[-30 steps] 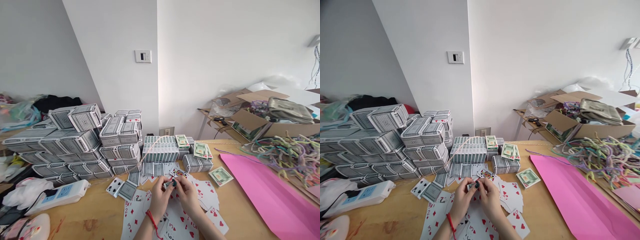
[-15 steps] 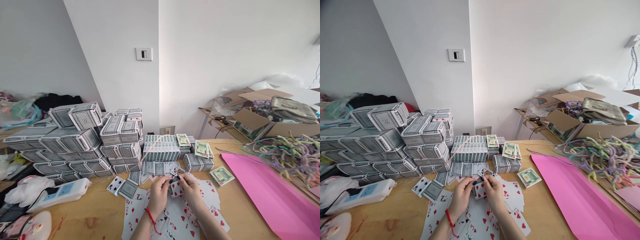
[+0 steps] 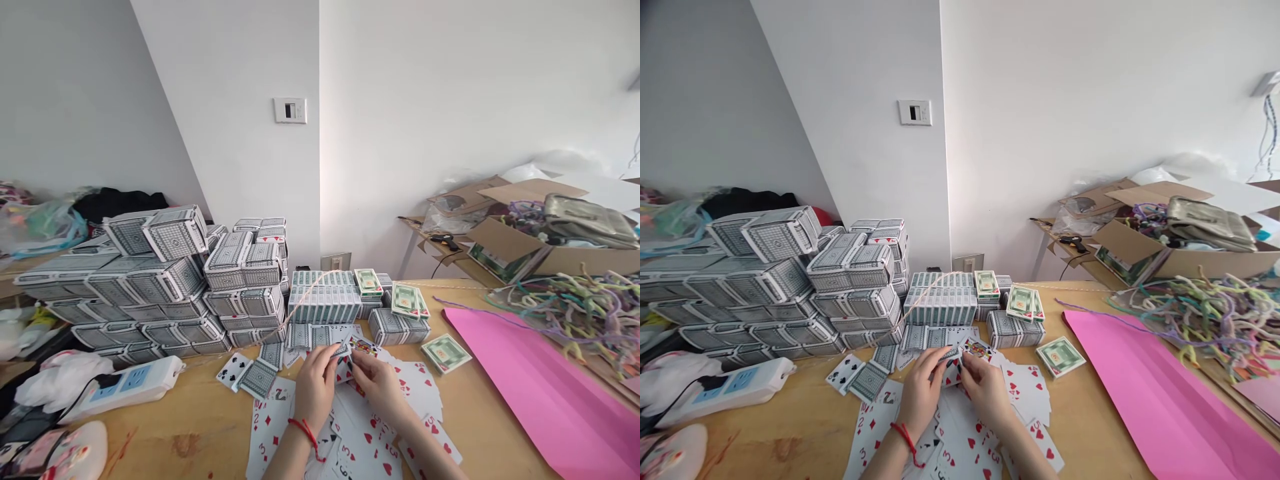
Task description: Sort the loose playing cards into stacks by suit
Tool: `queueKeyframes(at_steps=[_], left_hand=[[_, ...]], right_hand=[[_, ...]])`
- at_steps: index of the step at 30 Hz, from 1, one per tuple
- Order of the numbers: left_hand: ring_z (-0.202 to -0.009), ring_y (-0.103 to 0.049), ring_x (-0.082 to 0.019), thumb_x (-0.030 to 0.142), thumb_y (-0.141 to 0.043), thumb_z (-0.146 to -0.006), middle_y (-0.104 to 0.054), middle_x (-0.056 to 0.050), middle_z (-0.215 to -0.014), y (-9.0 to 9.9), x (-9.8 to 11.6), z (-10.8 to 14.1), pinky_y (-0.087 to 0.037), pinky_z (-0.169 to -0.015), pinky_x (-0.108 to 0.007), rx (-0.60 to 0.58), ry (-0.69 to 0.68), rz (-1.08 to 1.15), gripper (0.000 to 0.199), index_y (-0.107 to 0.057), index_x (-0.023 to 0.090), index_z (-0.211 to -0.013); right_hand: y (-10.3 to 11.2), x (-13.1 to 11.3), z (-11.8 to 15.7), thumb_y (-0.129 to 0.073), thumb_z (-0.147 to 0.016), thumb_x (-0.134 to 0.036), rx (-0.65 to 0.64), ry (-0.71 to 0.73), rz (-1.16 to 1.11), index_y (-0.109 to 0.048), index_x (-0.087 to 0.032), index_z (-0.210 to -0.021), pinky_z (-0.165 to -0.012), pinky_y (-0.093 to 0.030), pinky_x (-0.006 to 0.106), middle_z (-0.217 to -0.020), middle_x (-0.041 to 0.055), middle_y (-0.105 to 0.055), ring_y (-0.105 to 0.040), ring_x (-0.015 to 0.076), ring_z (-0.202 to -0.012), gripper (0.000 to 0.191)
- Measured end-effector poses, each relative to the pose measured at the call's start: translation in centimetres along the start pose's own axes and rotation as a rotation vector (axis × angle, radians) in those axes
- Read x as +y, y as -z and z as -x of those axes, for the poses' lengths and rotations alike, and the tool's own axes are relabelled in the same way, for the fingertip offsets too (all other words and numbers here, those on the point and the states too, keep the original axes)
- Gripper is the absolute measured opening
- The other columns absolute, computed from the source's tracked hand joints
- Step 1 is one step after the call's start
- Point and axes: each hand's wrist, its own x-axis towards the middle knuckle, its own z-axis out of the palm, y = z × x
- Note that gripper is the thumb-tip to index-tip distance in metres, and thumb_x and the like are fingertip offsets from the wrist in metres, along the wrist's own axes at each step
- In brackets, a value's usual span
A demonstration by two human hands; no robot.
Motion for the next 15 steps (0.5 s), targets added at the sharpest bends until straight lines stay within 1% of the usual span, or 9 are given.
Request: queueKeyframes(at_steps=[2, 4, 6, 8, 10, 12, 15], left_hand=[[-0.093, -0.059, -0.020, 0.022, -0.041, -0.085, -0.062, -0.005, -0.100, 0.1, -0.1, -0.1, -0.051, -0.078, -0.033, -0.009, 0.028, 0.013, 0.026, -0.058, 0.025, -0.104], [-0.093, -0.059, -0.020, 0.023, -0.041, -0.084, -0.063, -0.005, -0.101, 0.2, -0.2, -0.2, -0.051, -0.077, -0.034, -0.017, 0.058, 0.035, 0.026, -0.058, 0.025, -0.104], [-0.092, -0.060, -0.020, 0.023, -0.041, -0.084, -0.063, -0.005, -0.101, 0.3, -0.1, -0.4, -0.051, -0.077, -0.034, -0.019, 0.081, 0.072, 0.026, -0.059, 0.025, -0.103], [-0.090, -0.060, -0.020, 0.023, -0.042, -0.083, -0.064, -0.005, -0.100, 0.3, 0.0, -0.4, -0.051, -0.076, -0.033, -0.031, 0.099, 0.126, 0.025, -0.059, 0.024, -0.102], [-0.089, -0.061, -0.020, 0.025, -0.043, -0.083, -0.065, -0.005, -0.099, 0.3, 0.1, -0.4, -0.051, -0.076, -0.033, -0.033, 0.127, 0.183, 0.025, -0.059, 0.023, -0.101], [-0.090, -0.061, -0.020, 0.027, -0.044, -0.082, -0.065, -0.006, -0.099, 0.1, 0.2, -0.4, -0.050, -0.076, -0.033, -0.023, 0.164, 0.234, 0.025, -0.059, 0.022, -0.101], [-0.090, -0.061, -0.021, 0.030, -0.045, -0.083, -0.066, -0.007, -0.099, 0.0, 0.3, -0.2, -0.049, -0.078, -0.033, -0.049, 0.203, 0.308, 0.024, -0.059, 0.021, -0.101]], right_hand=[[0.1, -0.3, 0.0, -0.053, -0.076, -0.038, -0.071, -0.036, -0.103, -0.065, -0.018, -0.098, -0.068, -0.050, 0.033, -0.071, 0.0035, -0.067, -0.061, 0.0227, -0.076, 0.033], [0.2, -0.6, 0.0, -0.052, -0.076, -0.040, -0.098, -0.078, -0.191, -0.065, -0.017, -0.094, -0.065, -0.050, 0.032, -0.067, 0.0020, -0.064, -0.061, 0.0205, -0.068, 0.031], [0.3, -1.0, 0.1, -0.051, -0.078, -0.041, -0.106, -0.122, -0.291, -0.066, -0.017, -0.082, -0.065, -0.050, 0.033, -0.068, 0.0015, -0.063, -0.060, 0.0187, -0.064, 0.029], [0.2, -1.3, 0.1, -0.050, -0.079, -0.041, -0.147, -0.182, -0.446, -0.065, -0.018, -0.074, -0.068, -0.051, 0.034, -0.071, 0.0021, -0.064, -0.060, 0.0191, -0.066, 0.028], [0.0, -1.5, 0.1, -0.051, -0.079, -0.040, -0.206, -0.248, -0.638, -0.064, -0.019, -0.078, -0.070, -0.050, 0.037, -0.075, 0.0032, -0.065, -0.061, 0.0210, -0.073, 0.025], [-0.2, -1.5, 0.2, -0.051, -0.080, -0.038, -0.254, -0.313, -0.812, -0.062, -0.019, -0.090, -0.074, -0.049, 0.040, -0.080, 0.0048, -0.066, -0.061, 0.0224, -0.080, 0.024], [-0.6, -1.2, 0.4, -0.050, -0.081, -0.036, -0.334, -0.404, -0.969, -0.059, -0.016, -0.099, -0.079, -0.046, 0.043, -0.087, 0.0075, -0.067, -0.061, 0.0231, -0.086, 0.028]])
